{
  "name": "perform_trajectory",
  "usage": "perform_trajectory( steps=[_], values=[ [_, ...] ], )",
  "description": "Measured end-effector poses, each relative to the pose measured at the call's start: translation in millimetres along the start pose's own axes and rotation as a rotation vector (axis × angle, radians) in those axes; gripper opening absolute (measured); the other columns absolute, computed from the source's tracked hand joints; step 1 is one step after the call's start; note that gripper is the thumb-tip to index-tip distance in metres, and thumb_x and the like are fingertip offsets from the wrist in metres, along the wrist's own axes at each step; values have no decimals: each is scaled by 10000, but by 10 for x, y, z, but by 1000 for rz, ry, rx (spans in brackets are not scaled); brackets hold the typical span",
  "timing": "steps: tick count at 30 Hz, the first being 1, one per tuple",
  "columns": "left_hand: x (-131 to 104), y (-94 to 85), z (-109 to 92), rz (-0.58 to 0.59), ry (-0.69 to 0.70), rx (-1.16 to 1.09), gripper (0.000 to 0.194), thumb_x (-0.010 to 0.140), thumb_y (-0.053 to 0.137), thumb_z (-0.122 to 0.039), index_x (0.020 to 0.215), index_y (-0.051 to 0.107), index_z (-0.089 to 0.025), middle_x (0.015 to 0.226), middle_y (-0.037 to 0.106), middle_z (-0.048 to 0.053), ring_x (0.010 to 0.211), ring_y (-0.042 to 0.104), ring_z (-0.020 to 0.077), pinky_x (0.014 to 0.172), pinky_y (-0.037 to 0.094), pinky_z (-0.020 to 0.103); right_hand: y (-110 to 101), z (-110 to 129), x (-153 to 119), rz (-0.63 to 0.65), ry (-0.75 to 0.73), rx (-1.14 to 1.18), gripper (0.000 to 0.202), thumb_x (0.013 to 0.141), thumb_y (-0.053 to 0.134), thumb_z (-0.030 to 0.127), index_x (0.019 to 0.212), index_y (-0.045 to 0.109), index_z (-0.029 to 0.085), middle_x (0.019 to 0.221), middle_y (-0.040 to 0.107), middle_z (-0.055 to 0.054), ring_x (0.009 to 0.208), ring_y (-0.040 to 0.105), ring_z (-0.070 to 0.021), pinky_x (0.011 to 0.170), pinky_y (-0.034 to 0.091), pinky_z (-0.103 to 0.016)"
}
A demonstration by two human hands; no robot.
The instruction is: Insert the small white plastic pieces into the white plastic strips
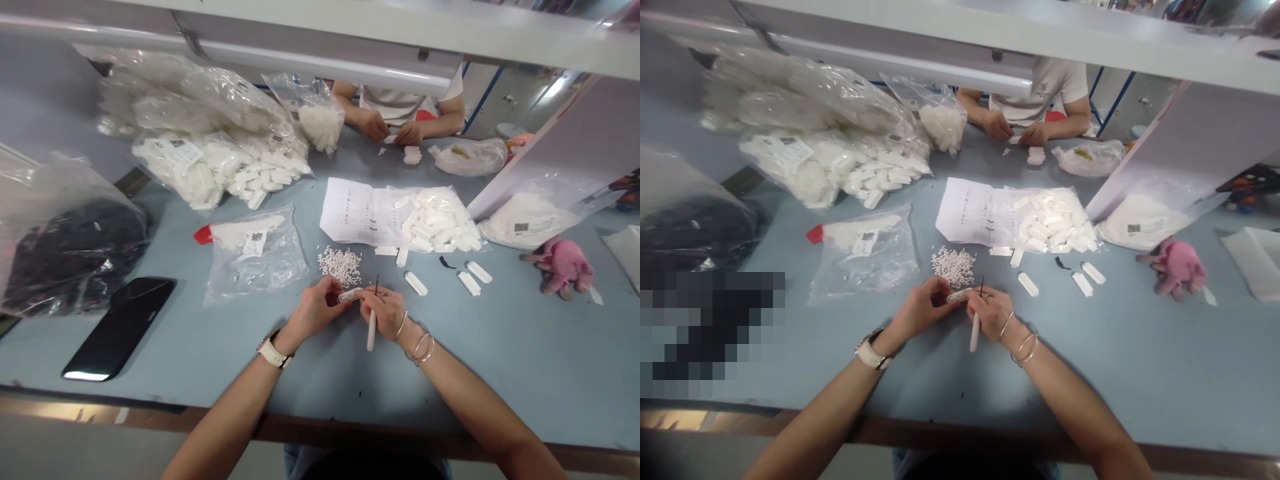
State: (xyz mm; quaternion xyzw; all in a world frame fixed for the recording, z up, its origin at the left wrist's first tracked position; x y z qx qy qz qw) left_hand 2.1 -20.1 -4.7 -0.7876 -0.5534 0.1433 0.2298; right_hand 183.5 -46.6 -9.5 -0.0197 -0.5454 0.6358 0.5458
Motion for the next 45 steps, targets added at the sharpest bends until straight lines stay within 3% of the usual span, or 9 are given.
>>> perform_trajectory(
  steps=[7,12,15,21,27,30,36,45],
  values=[
    [-3,14,22,-2,-4,17,253,737,637,-371,764,464,-190,616,539,-47,531,502,98,508,419,219,16,29,29,75,29,-4,191,839,461,136,767,617,219,683,679,-14,743,640,-163,772,529,-303],
    [5,17,24,-4,12,21,250,731,637,-366,775,464,-192,601,544,-50,524,505,102,502,419,222,47,-77,32,-188,303,135,208,814,506,141,628,468,226,828,722,-23,743,659,-151,676,518,-274],
    [5,18,25,-10,3,40,253,723,647,-367,781,471,-195,593,549,-53,523,513,107,506,422,226,84,-166,57,-136,379,106,217,828,529,177,628,462,226,791,724,-29,734,656,-170,649,509,-285],
    [1,17,10,-24,7,43,239,712,660,-332,771,466,-206,596,554,-55,517,517,111,500,427,228,131,-246,82,-17,333,29,239,827,510,147,605,474,227,713,699,1,734,624,-166,647,486,-272],
    [-5,15,2,-18,20,50,227,712,658,-306,773,467,-199,595,548,-59,519,517,103,499,425,217,33,-171,108,-194,357,137,219,758,550,165,634,382,230,683,683,2,561,593,-124,566,471,-244],
    [-6,12,4,-17,29,65,220,718,656,-295,773,467,-197,601,546,-58,525,515,99,502,421,212,-2,-116,111,-212,341,215,227,737,535,158,646,343,237,683,676,-1,526,588,-115,521,469,-230],
    [-1,10,13,-6,25,54,205,725,640,-299,774,469,-196,596,545,-57,518,517,99,497,416,209,8,-61,95,-163,242,250,236,767,534,158,646,348,238,734,689,-6,588,620,-122,546,492,-232],
    [-13,6,20,5,11,43,216,738,653,-316,801,489,-190,610,557,-47,537,529,102,509,422,210,89,-110,18,-169,313,374,255,850,530,193,633,403,237,854,714,-19,743,675,-144,666,546,-263]
  ],
)
Point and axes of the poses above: each hand's wrist, its own x-axis towards the middle knuckle, its own y-axis out of the palm, z = x × y, the point moved 1 cm from there along x, towards the middle knuckle
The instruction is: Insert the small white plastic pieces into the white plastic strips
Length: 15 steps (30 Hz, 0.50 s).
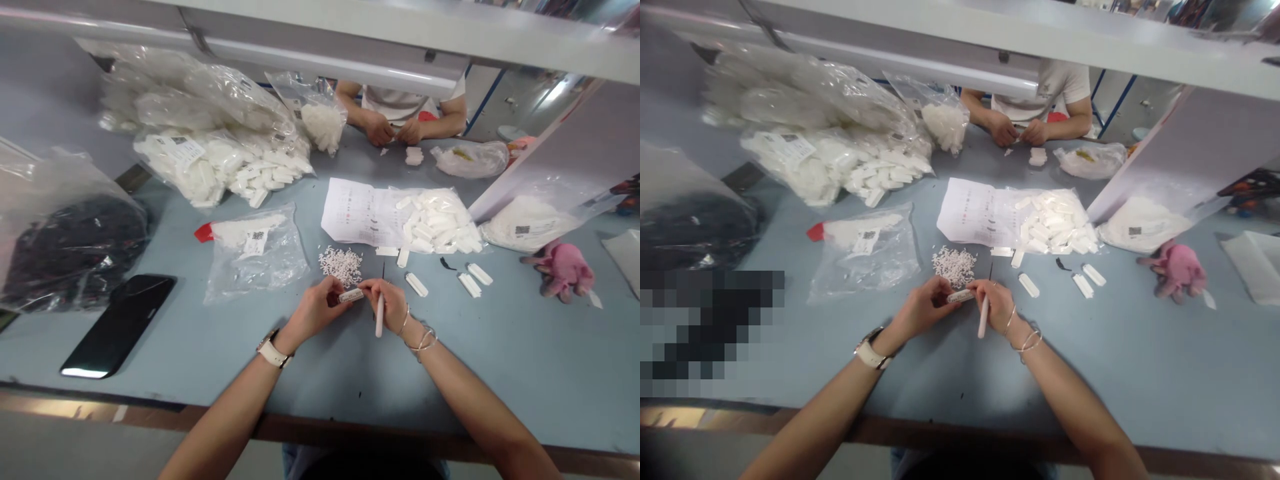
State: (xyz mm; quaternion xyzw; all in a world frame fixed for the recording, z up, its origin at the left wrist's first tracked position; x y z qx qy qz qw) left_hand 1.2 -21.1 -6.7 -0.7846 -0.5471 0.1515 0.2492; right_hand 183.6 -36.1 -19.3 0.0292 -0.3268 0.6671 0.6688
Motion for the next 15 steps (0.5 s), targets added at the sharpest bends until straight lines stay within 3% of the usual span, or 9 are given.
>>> perform_trajectory(
  steps=[7,15],
  values=[
    [6,2,9,1,-6,10,218,731,659,-319,788,487,-198,617,569,-51,539,530,101,508,426,208,-39,81,39,-19,-5,-51,285,827,558,203,625,360,238,748,711,-23,635,652,-134,576,512,-243],
    [0,2,11,-5,10,4,218,744,646,-333,792,481,-198,613,556,-55,532,521,98,503,424,209,-47,96,69,54,-155,-180,283,826,530,139,624,358,238,721,700,-10,708,630,-145,636,505,-256]
  ],
)
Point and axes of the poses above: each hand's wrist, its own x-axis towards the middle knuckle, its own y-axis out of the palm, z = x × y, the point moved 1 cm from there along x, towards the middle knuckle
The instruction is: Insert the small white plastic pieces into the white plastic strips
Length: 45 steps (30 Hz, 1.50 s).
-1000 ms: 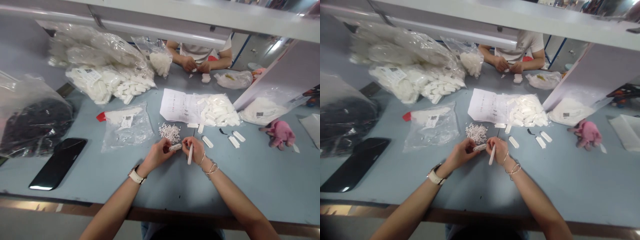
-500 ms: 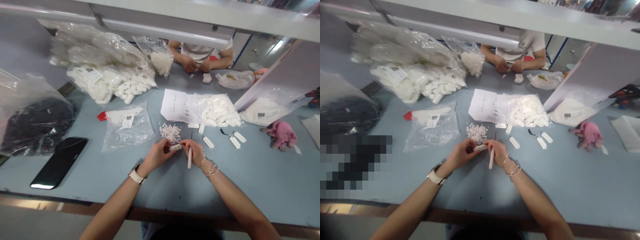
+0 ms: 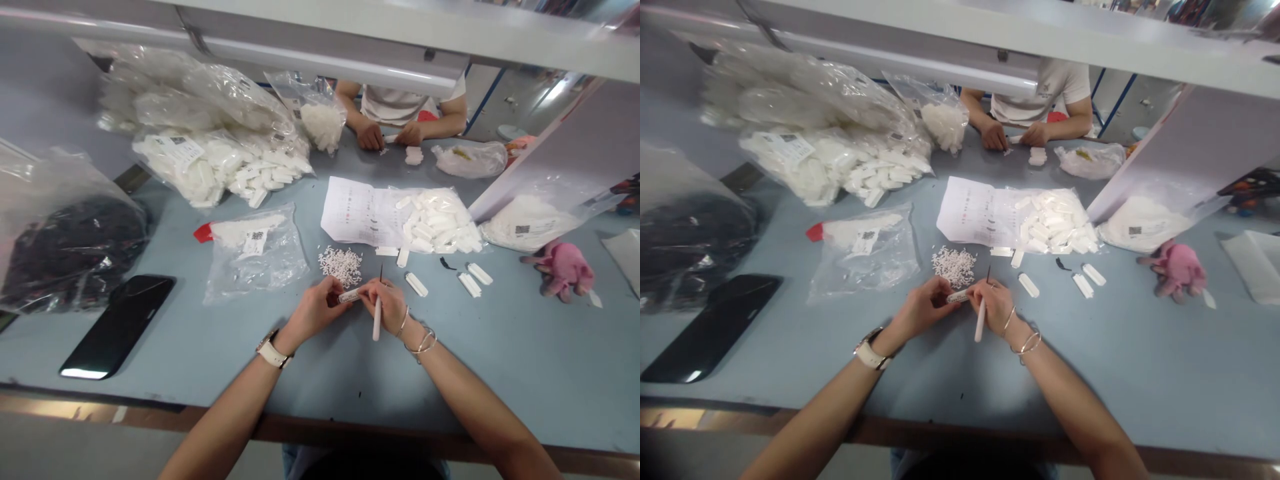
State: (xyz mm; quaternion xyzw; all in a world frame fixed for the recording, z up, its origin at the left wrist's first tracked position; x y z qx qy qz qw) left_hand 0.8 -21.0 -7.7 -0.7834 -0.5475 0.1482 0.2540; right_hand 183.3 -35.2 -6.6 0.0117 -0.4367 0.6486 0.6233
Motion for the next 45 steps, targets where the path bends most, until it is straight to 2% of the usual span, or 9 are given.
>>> perform_trajectory(
  steps=[12,18,22,25,28,33,36,41,45],
  values=[
    [-2,-15,-46,6,13,-3,214,746,627,-331,776,467,-191,610,529,-50,524,496,94,499,415,213,47,-17,-74,145,-60,-100,237,847,461,95,655,471,233,788,697,-7,753,615,-158,748,521,-317],
    [3,-20,-57,7,-4,-12,214,740,627,-332,772,470,-190,609,529,-52,522,494,92,495,412,209,-13,50,-35,212,-123,-232,233,841,445,91,676,539,226,722,672,-23,786,620,-168,711,524,-283],
    [2,-22,-62,2,-27,-35,227,730,633,-341,763,466,-190,606,531,-53,520,493,90,495,416,208,-39,70,-29,236,-160,-256,164,815,475,128,791,606,223,702,680,-20,832,634,-185,741,532,-295],
    [3,-19,-65,-1,-29,-34,231,726,634,-344,762,463,-194,606,532,-53,519,492,93,492,415,212,-36,81,-33,213,-142,-212,180,787,484,133,844,622,234,668,675,-5,820,650,-183,769,534,-302],
    [6,-13,-50,-6,-21,-17,221,724,641,-319,769,463,-196,596,532,-55,518,500,97,495,416,217,-18,57,-38,111,-86,-72,188,761,471,89,711,573,239,646,673,8,751,662,-165,756,539,-300],
    [11,-1,-18,-19,2,18,221,721,654,-307,783,471,-200,598,556,-54,523,512,102,503,423,223,-45,-117,-26,-125,166,-59,218,757,489,115,593,416,238,738,688,-29,783,674,-184,644,528,-303],
    [12,3,-12,-15,-7,15,232,721,656,-323,783,469,-202,606,556,-54,529,511,103,511,432,224,-82,-222,-7,-93,225,-87,222,753,509,141,594,391,244,638,660,-10,717,667,-184,614,510,-299],
    [13,3,-14,-6,-27,7,241,716,655,-331,782,462,-202,621,558,-49,543,516,107,523,433,227,-101,-281,13,3,194,-140,262,729,558,165,591,353,249,691,701,-15,664,622,-188,610,501,-320],
    [14,2,-11,-4,-34,6,242,720,652,-341,785,465,-202,626,563,-45,537,506,105,519,428,227,-90,-250,19,9,188,-134,259,757,544,185,583,363,246,663,695,-12,647,631,-177,583,500,-301]
  ],
)
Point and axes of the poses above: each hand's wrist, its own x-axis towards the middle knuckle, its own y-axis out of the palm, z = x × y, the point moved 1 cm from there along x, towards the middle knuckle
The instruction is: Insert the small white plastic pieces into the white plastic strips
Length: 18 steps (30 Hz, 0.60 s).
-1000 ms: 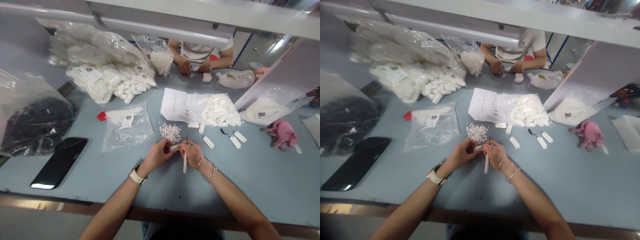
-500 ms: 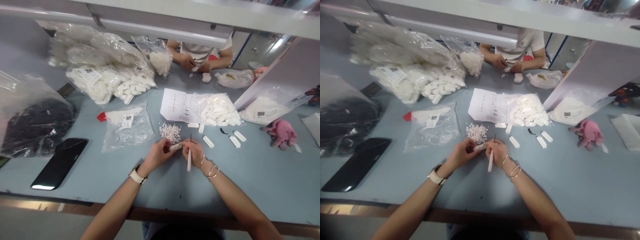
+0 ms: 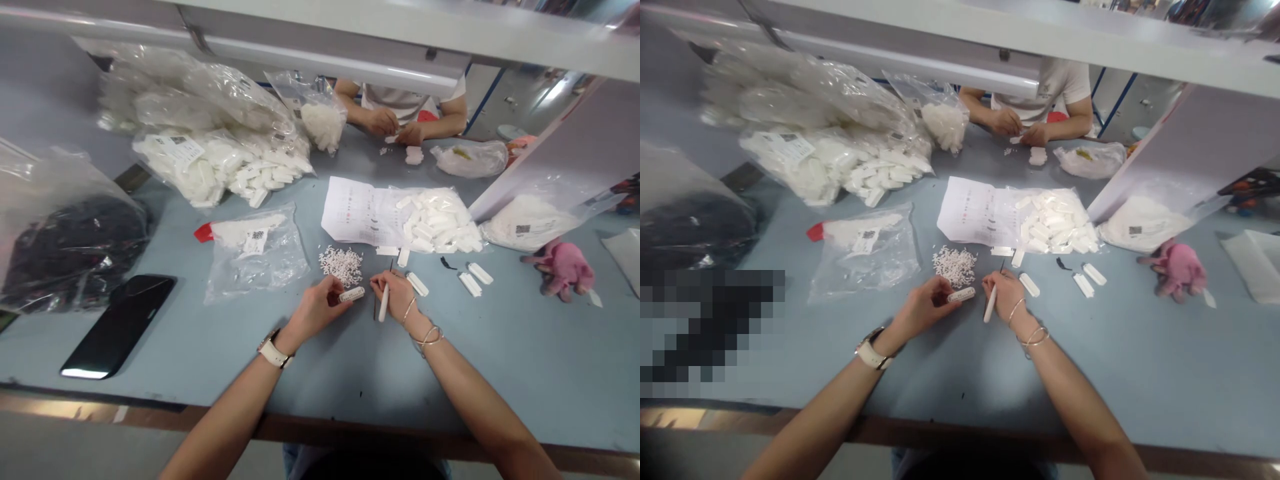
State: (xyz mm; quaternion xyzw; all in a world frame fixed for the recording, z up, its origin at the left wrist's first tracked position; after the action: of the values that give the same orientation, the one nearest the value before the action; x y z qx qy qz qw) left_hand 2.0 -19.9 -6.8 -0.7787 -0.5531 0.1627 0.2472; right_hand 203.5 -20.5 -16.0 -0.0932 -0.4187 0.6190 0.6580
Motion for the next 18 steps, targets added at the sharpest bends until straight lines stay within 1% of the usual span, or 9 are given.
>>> perform_trajectory(
  steps=[4,8,12,15,18],
  values=[
    [2,-2,-6,-4,2,9,233,712,657,-317,779,468,-198,612,565,-47,530,506,102,522,425,225,3,63,-16,-49,34,87,235,776,535,199,617,367,235,711,710,-11,577,638,-139,537,501,-261],
    [2,2,0,-20,26,-8,227,704,665,-298,768,473,-197,595,560,-54,517,506,96,510,416,213,23,120,-38,-94,13,148,225,779,536,211,645,358,240,695,702,-15,593,655,-143,531,508,-253],
    [0,8,15,-11,28,-6,221,721,653,-318,775,478,-194,608,562,-50,531,519,100,507,419,212,43,154,-57,-66,-39,205,243,801,553,219,657,359,239,727,705,-20,612,653,-139,551,510,-252],
    [0,8,13,3,28,-10,223,734,644,-336,778,481,-190,613,557,-48,534,522,99,508,419,213,50,166,-71,-44,-31,287,251,828,559,229,653,379,235,776,712,-25,656,664,-141,581,525,-252],
    [2,5,5,1,27,-11,228,735,649,-343,771,484,-190,611,554,-52,523,513,92,499,413,208,55,171,-81,-21,-35,310,243,849,535,223,646,403,234,815,716,-30,710,676,-150,621,538,-261]
  ],
)
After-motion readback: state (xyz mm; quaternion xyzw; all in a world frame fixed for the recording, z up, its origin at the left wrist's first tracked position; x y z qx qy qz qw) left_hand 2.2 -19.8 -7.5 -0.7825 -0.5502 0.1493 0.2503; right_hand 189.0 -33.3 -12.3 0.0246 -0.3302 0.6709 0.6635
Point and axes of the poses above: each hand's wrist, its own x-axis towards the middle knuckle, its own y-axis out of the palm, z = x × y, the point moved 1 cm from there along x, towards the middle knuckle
